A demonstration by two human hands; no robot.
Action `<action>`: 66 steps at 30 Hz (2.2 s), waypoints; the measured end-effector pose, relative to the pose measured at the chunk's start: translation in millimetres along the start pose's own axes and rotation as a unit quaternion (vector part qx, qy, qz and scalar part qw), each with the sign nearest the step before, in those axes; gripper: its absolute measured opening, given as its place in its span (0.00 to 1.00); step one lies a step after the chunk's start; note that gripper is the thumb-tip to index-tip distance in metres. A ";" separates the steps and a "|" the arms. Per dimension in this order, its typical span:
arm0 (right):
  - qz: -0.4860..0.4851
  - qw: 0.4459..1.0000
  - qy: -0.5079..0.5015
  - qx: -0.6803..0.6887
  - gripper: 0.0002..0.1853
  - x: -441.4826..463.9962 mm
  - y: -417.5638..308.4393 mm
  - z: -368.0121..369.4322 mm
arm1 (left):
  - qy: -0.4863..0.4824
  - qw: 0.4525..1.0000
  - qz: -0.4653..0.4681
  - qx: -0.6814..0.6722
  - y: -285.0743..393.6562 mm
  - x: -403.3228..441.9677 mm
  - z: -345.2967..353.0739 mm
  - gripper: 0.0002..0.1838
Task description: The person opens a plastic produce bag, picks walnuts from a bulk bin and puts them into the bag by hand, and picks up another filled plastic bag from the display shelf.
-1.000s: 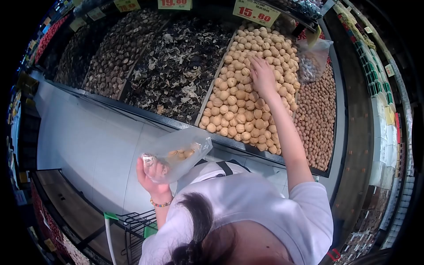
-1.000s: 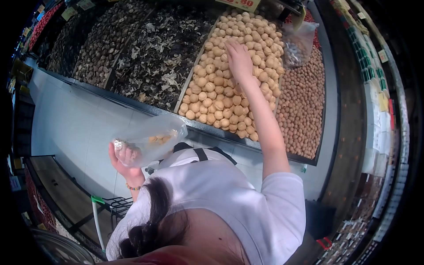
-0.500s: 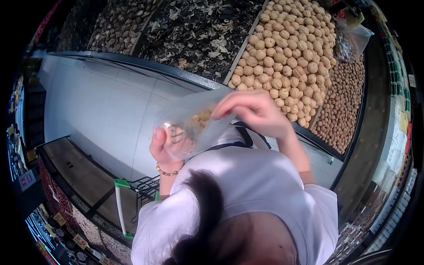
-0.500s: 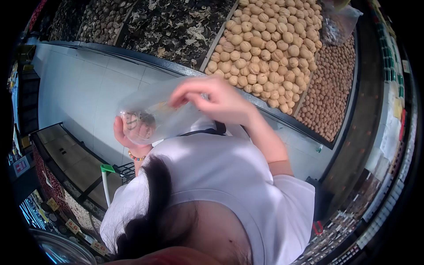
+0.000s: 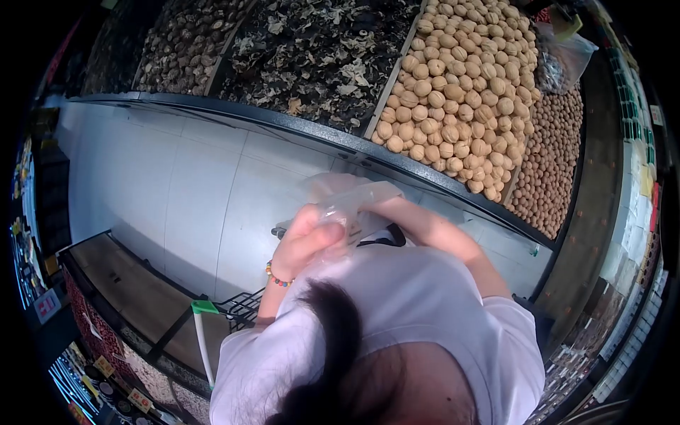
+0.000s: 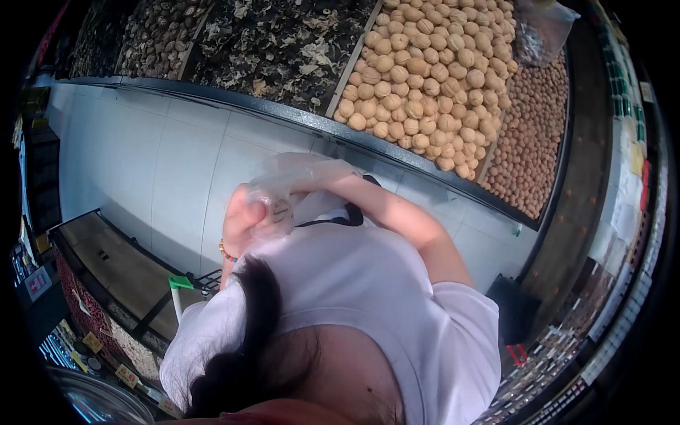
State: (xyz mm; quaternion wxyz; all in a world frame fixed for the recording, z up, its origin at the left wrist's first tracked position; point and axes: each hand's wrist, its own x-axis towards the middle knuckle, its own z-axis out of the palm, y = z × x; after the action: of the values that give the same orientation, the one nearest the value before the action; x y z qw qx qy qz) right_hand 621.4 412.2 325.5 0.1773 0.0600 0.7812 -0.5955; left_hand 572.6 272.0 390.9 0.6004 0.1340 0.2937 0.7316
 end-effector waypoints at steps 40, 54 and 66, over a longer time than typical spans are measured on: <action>0.044 0.986 0.012 0.157 0.19 -49.7 41.4 2.5 | -0.017 0.995 0.028 -0.093 -22.3 65.1 0.0 0.16; -0.001 0.858 0.513 -0.016 0.19 -116.0 34.5 -145.5 | 0.008 0.976 0.078 -0.201 -7.7 60.0 -14.2 0.12; 0.010 0.699 0.613 -0.367 0.13 -76.4 101.2 -163.1 | 0.198 0.955 0.089 -0.203 5.0 60.8 5.0 0.18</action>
State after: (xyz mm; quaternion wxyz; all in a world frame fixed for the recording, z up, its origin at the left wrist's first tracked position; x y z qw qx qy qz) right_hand 689.8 605.1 297.3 -0.3268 0.3501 0.8732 -0.0907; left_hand 556.6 331.0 388.3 0.4772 -0.1123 0.2388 0.8382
